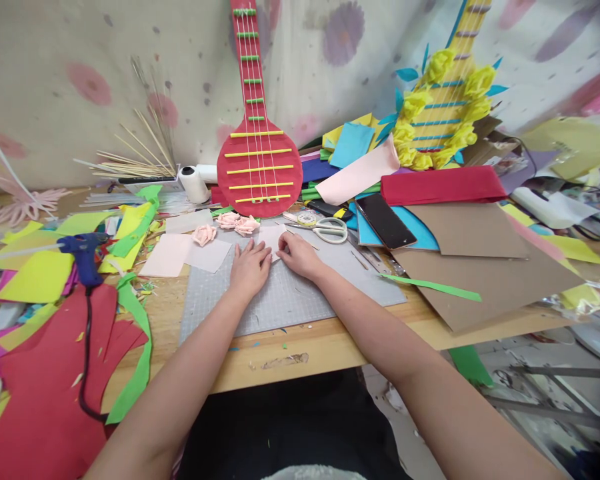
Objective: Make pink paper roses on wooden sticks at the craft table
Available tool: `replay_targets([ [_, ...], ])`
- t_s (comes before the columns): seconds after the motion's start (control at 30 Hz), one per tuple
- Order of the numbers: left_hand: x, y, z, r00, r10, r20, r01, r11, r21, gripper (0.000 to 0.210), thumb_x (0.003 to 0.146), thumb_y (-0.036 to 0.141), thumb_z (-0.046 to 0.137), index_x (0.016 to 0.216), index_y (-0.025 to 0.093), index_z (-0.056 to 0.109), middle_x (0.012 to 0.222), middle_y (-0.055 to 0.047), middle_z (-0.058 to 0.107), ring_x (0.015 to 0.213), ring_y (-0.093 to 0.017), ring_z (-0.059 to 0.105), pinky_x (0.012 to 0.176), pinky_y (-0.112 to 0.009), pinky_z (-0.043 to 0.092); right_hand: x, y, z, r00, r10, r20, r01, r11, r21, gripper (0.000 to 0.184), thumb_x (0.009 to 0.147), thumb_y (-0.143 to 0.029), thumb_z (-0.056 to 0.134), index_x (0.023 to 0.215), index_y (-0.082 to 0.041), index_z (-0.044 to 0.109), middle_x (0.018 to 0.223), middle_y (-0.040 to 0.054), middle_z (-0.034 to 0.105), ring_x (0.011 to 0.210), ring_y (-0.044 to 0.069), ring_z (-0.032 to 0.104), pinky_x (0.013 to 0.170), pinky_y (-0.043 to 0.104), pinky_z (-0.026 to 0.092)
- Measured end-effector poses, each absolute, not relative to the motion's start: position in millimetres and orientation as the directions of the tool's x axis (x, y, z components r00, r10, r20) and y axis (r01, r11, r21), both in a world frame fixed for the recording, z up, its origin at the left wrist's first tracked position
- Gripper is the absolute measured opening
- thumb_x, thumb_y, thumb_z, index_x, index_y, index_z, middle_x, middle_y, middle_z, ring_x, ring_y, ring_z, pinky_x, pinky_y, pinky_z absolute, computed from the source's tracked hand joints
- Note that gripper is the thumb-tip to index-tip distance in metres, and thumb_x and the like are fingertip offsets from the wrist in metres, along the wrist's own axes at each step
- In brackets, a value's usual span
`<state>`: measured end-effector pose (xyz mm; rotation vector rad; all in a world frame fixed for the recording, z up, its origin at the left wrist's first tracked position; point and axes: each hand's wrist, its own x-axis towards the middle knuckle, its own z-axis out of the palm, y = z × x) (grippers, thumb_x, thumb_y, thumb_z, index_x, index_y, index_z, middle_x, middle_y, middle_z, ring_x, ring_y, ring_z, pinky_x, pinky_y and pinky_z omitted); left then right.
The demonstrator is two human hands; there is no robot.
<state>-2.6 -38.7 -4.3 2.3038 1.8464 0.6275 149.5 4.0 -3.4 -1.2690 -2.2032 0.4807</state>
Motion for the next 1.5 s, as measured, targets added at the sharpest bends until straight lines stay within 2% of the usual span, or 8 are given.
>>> replay_targets([
  [0.17, -2.0, -38.3, -6.0, 0.184, 0.950, 0.251, 0.922, -0.255, 0.292, 0.032, 0.085, 0.029, 0.041, 0.111, 0.024, 0.060, 0.128, -0.006, 0.053, 0.129, -0.029, 0.033, 0.104, -0.058, 0.019, 148.6, 5.9, -4.9, -0.399, 0.875, 0.275, 0.682, 0.484, -0.548, 0.006, 0.076, -0.018, 0.054, 0.075, -0.019, 0.048, 0.072, 0.0009, 0.054, 0.072, 0.015, 0.046, 0.064, 0.027, 0.032],
  [0.43, 0.7, -42.1, -2.9, 0.183, 0.958, 0.220, 0.944, -0.234, 0.232, 0.037, 0.086, 0.028, 0.038, 0.117, 0.023, 0.057, 0.131, -0.004, 0.050, 0.130, -0.029, 0.032, 0.106, -0.056, 0.019, 147.4, 4.4, -4.6, -0.421, 0.855, 0.303, 0.695, 0.519, -0.497, 0.004, 0.076, -0.016, 0.052, 0.075, -0.018, 0.050, 0.074, 0.0016, 0.056, 0.075, 0.016, 0.047, 0.067, 0.027, 0.034],
  [0.53, 1.7, -43.2, -1.7, 0.170, 0.963, 0.211, 0.950, -0.217, 0.223, 0.037, 0.086, 0.028, 0.037, 0.118, 0.023, 0.057, 0.132, -0.003, 0.049, 0.131, -0.028, 0.030, 0.106, -0.055, 0.019, 147.4, 3.7, -4.1, -0.425, 0.853, 0.302, 0.702, 0.522, -0.484, 0.001, 0.077, -0.017, 0.052, 0.077, -0.018, 0.052, 0.076, 0.0021, 0.057, 0.077, 0.016, 0.048, 0.069, 0.027, 0.035],
  [0.77, 2.9, -42.4, -0.3, 0.150, 0.965, 0.217, 0.948, -0.203, 0.244, 0.040, 0.089, 0.034, 0.030, 0.115, 0.025, 0.059, 0.130, -0.002, 0.051, 0.131, -0.028, 0.029, 0.106, -0.056, 0.018, 147.3, 3.1, -3.9, -0.452, 0.835, 0.312, 0.698, 0.550, -0.459, 0.011, 0.079, -0.014, 0.047, 0.080, -0.017, 0.057, 0.086, 0.0049, 0.057, 0.086, 0.016, 0.049, 0.080, 0.028, 0.038],
  [1.17, 3.2, -41.7, -1.4, 0.151, 0.958, 0.244, 0.953, -0.206, 0.221, 0.035, 0.085, 0.037, 0.042, 0.111, 0.025, 0.061, 0.128, -0.003, 0.053, 0.132, -0.029, 0.028, 0.107, -0.057, 0.017, 149.8, 0.3, -3.0, -0.449, 0.841, 0.303, 0.703, 0.541, -0.461, 0.011, 0.078, -0.020, 0.051, 0.083, -0.016, 0.060, 0.088, 0.0053, 0.056, 0.089, 0.016, 0.050, 0.084, 0.028, 0.038],
  [1.33, 3.8, -41.6, -0.4, 0.142, 0.962, 0.233, 0.956, -0.194, 0.219, 0.035, 0.084, 0.037, 0.042, 0.110, 0.025, 0.062, 0.128, -0.003, 0.053, 0.132, -0.029, 0.028, 0.107, -0.056, 0.016, 151.9, -5.1, 0.0, -0.508, 0.807, 0.301, 0.717, 0.590, -0.370, 0.017, 0.076, -0.023, 0.053, 0.092, -0.016, 0.058, 0.094, 0.0069, 0.054, 0.093, 0.018, 0.048, 0.085, 0.031, 0.038],
  [1.5, 3.9, -41.3, 0.0, 0.146, 0.962, 0.231, 0.957, -0.197, 0.212, 0.034, 0.084, 0.037, 0.042, 0.110, 0.026, 0.062, 0.128, -0.002, 0.053, 0.132, -0.029, 0.027, 0.106, -0.057, 0.015, 156.3, 2.1, -1.7, -0.460, 0.844, 0.277, 0.783, 0.532, -0.322, 0.019, 0.076, -0.010, 0.047, 0.090, -0.018, 0.057, 0.094, 0.0071, 0.053, 0.094, 0.018, 0.047, 0.082, 0.030, 0.038],
])
